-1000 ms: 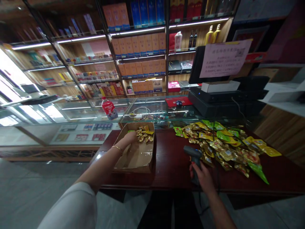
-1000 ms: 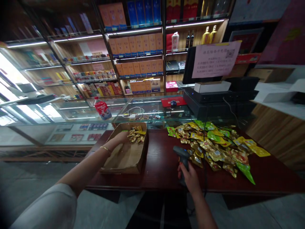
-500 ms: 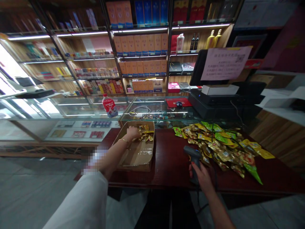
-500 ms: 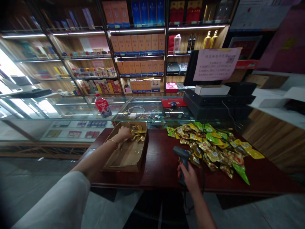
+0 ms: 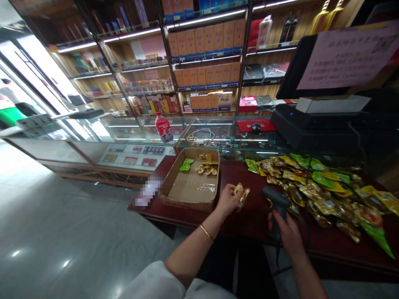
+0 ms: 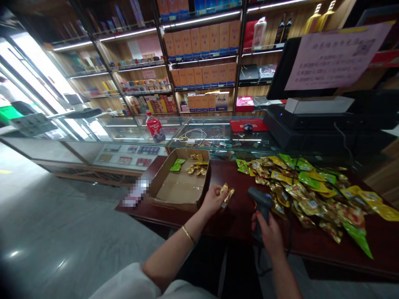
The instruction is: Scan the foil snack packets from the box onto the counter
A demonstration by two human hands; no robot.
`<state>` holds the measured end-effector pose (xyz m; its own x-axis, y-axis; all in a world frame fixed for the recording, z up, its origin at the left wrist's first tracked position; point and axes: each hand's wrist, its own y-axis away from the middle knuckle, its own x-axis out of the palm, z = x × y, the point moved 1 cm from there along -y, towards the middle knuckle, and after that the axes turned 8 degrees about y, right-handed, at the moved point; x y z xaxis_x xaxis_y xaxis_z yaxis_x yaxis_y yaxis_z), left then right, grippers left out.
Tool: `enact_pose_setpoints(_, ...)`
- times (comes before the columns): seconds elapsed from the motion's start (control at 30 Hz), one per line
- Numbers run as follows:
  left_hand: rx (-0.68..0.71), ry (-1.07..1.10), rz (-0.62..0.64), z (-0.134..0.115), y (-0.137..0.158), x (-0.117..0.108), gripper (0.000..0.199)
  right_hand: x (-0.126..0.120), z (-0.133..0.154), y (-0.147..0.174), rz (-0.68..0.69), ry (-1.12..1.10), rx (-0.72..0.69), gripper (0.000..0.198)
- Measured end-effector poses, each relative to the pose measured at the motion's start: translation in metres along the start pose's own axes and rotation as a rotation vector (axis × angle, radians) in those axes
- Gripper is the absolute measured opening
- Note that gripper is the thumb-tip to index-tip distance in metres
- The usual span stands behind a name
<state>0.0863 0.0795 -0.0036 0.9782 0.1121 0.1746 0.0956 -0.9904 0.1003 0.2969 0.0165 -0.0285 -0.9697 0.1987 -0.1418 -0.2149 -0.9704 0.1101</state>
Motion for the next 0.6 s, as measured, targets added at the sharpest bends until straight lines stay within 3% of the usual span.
enact_pose_setpoints(0.13,0.003,0.032,-0.099,0.025,0.001,-0.02,0.051,0.003,0.007,0.009,-0.019,0.031,-0.021,0.049)
enact_pose_setpoints(0.33,0.186,-0.04,-0.008,0.014,0.01,-0.034,0.062,0.013,0.006,0.046,-0.018,0.132,0.002,0.047)
enact_pose_setpoints(0.6,0.154,-0.014,0.051,0.009,0.007,-0.035,0.047,-0.001,-0.006,0.106,0.07,0.293,0.033,0.046)
